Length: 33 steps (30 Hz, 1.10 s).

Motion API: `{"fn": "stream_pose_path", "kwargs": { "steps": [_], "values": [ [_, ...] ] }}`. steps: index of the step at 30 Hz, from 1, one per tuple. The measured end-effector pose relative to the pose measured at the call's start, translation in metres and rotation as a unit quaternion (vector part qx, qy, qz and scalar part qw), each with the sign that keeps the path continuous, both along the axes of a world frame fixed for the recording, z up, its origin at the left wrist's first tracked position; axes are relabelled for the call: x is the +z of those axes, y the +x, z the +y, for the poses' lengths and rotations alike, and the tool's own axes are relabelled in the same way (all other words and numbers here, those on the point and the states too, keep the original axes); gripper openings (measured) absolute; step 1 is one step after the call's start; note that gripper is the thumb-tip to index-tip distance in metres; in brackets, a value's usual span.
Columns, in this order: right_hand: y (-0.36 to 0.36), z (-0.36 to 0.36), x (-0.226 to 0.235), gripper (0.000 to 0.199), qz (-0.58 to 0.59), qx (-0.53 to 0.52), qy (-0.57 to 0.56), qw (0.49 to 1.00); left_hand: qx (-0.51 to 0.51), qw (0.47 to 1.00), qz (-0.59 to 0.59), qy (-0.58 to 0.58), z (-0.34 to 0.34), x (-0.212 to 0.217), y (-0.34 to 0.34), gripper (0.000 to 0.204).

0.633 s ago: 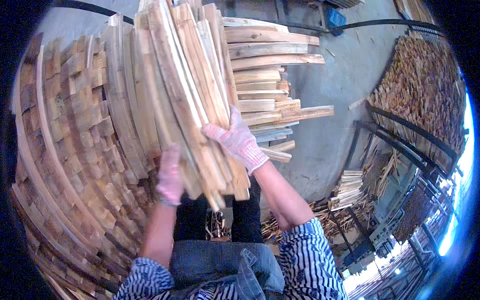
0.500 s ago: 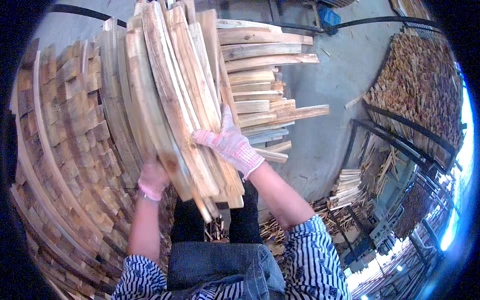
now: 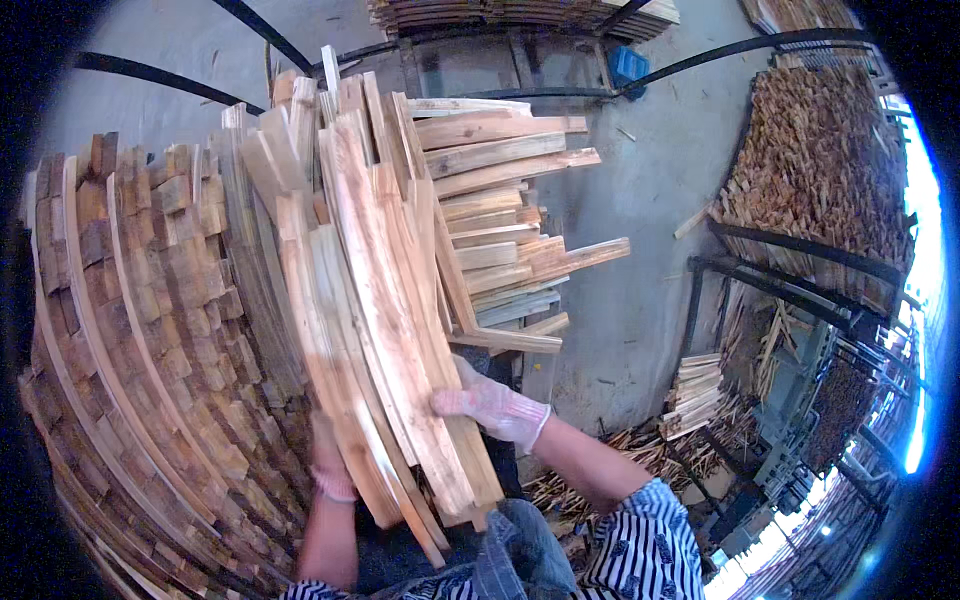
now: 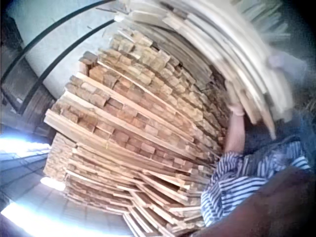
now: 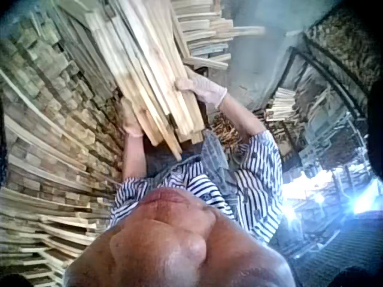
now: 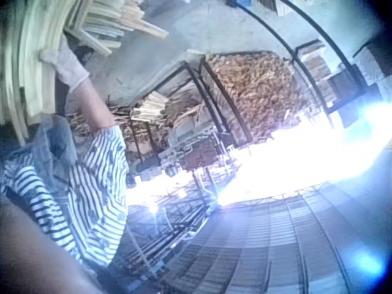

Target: The person repeatedly picks up bundles of wooden planks from a large pile and stacks them onto a growing stack. The person wears gloves and uses both hands to lift and align the wood pieces, maintaining a consistent workflow throughout the clip.

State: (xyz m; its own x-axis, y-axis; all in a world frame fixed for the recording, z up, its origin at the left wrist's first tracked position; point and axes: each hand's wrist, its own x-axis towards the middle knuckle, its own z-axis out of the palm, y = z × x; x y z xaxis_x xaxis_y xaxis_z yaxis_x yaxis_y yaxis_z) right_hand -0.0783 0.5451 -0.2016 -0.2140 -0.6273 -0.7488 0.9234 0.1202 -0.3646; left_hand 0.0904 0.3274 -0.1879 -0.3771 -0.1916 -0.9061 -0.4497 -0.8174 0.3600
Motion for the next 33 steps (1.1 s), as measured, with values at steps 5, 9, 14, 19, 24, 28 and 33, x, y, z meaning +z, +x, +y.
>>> {"fn": "stream_pose_path", "kwargs": {
  "steps": [5,9,14,19,24,28,33],
  "values": [
    [0.005,-0.002,-0.011,0.128,0.157,0.024,0.065,0.985,-0.151,0.988,-0.011,0.021,0.018,0.003,-0.028,0.053],
    [-0.017,0.002,0.04,0.12,0.13,0.034,0.046,0.99,-0.042,0.997,0.06,0.018,0.051,0.057,-0.052,0.066],
    [-0.029,0.038,0.123,0.104,0.059,0.062,0.04,0.996,-0.042,0.998,0.028,0.023,0.098,0.134,-0.052,0.062],
    [-0.061,0.052,0.223,0.088,0.024,0.215,0.093,0.972,0.047,0.989,0.043,0.135,0.136,0.211,-0.049,0.059],
    [-0.056,0.04,0.275,0.084,-0.004,0.252,0.051,0.966,0.043,0.971,0.036,0.232,0.135,0.251,-0.02,0.058],
    [-0.073,-0.003,0.223,0.07,-0.057,0.243,0.031,0.968,0.121,0.932,0.078,0.333,0.085,0.173,-0.042,0.063],
    [-0.061,-0.007,0.125,0.068,-0.094,0.254,0.079,0.959,0.113,0.952,-0.035,0.282,0.092,0.097,-0.038,0.048]
  ]
}}
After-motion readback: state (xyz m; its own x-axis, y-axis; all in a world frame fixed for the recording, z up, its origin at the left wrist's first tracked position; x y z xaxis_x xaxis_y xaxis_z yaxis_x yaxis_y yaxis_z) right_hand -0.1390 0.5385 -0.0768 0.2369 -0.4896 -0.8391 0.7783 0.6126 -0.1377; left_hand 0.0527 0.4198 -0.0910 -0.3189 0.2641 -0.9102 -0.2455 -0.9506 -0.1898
